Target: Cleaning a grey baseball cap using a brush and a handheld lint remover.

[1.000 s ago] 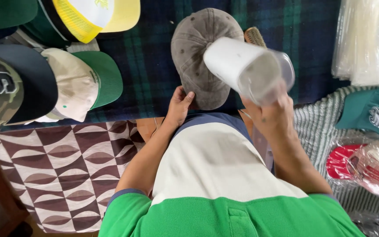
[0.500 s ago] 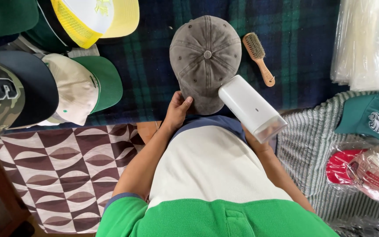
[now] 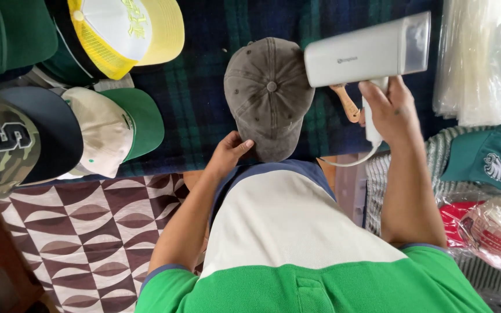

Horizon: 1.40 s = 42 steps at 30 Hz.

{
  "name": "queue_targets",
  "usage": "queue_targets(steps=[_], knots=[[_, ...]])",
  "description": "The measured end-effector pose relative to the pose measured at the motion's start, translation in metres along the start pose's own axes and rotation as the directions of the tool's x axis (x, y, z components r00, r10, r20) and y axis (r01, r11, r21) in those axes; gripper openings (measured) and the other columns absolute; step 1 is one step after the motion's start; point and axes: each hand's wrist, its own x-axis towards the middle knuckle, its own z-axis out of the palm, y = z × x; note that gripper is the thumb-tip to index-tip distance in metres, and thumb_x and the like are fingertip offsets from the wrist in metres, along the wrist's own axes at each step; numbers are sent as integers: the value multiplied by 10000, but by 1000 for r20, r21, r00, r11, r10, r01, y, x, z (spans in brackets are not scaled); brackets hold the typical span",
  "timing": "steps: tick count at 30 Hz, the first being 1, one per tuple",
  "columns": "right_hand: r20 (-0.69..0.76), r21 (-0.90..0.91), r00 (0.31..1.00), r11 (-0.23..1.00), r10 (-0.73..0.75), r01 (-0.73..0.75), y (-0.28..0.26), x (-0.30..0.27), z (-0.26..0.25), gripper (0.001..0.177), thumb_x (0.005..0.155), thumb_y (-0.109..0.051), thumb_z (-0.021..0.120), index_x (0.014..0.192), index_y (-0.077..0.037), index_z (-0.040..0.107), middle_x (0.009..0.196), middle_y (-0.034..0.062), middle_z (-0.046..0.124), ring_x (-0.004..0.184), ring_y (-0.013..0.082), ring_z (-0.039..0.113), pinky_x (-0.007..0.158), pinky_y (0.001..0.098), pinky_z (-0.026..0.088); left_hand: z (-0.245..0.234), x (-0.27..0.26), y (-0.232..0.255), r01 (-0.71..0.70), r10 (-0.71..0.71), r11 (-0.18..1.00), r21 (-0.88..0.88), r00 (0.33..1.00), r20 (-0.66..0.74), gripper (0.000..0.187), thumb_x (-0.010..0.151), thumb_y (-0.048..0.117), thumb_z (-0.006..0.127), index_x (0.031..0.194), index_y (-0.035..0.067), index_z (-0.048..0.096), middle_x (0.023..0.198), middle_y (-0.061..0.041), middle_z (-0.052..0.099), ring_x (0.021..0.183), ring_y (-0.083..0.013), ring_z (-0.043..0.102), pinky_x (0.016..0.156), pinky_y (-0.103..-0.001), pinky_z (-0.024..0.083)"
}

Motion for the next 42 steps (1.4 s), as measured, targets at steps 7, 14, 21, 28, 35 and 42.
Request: queue_targets(steps=[7, 14, 21, 28, 35, 42], knots=[[113, 537, 871, 708, 478, -458, 113, -29, 40, 289, 1053, -316, 627, 1137, -67, 507, 633, 138, 576, 416, 265, 632, 365, 389, 561, -22, 13, 134, -119, 213, 553, 825, 977, -1, 187, 875, 340, 661, 887, 167, 732, 818, -112, 740, 831, -434, 692, 745, -538, 553], [-11, 172, 943, 929, 334, -327, 33, -62, 15, 317, 1032, -379, 600, 926, -80, 588, 697, 30, 587, 563, 177, 597, 582, 349, 487, 35, 66, 261, -421, 237, 672, 610, 902, 361, 529, 1018, 462, 448, 1445, 172, 563, 1554, -77, 471, 1461, -270, 412, 1166, -455, 313], [318, -350, 894, 837, -316, 421, -44, 19, -5, 291, 1073, -265, 665, 993, 14, 683, 829, 112, 743, 776, 240, 749, 631, 353, 614, 59, 109, 285, -193, -178, 693, 694, 888, 424, 479, 948, 475, 492, 1354, 292, 669, 1440, 51, 653, 1350, -158, 574, 1138, -313, 390], [297, -368, 850, 874, 435, -319, -63, 118, -9, 361, 1119, -381, 516, 1334, -91, 513, 928, 119, 644, 618, 218, 618, 549, 403, 506, 61, 117, 282, -169, -174, 692, 702, 905, 389, 437, 950, 468, 472, 1245, 286, 739, 1320, -5, 724, 1208, -166, 681, 1022, -337, 540], [309, 71, 728, 748, 612, -659, 58, 59, 8, 406, 1045, -448, 534, 1288, -123, 528, 758, 74, 547, 529, 194, 519, 450, 338, 434, 47, 167, 244, -420, -73, 554, 719, 835, 545, 437, 1009, 361, 410, 1313, 249, 705, 1429, -25, 640, 1351, -229, 557, 1139, -393, 374], [186, 43, 888, 900, 420, -434, 132, -68, -20, 319, 983, -228, 801, 1098, 45, 681, 650, 242, 613, 508, 335, 645, 487, 489, 554, 11, 127, 183, -306, 328, 844, 441, 944, 27, 360, 934, 487, 548, 1008, 232, 791, 997, -30, 761, 958, -153, 706, 930, -338, 547]])
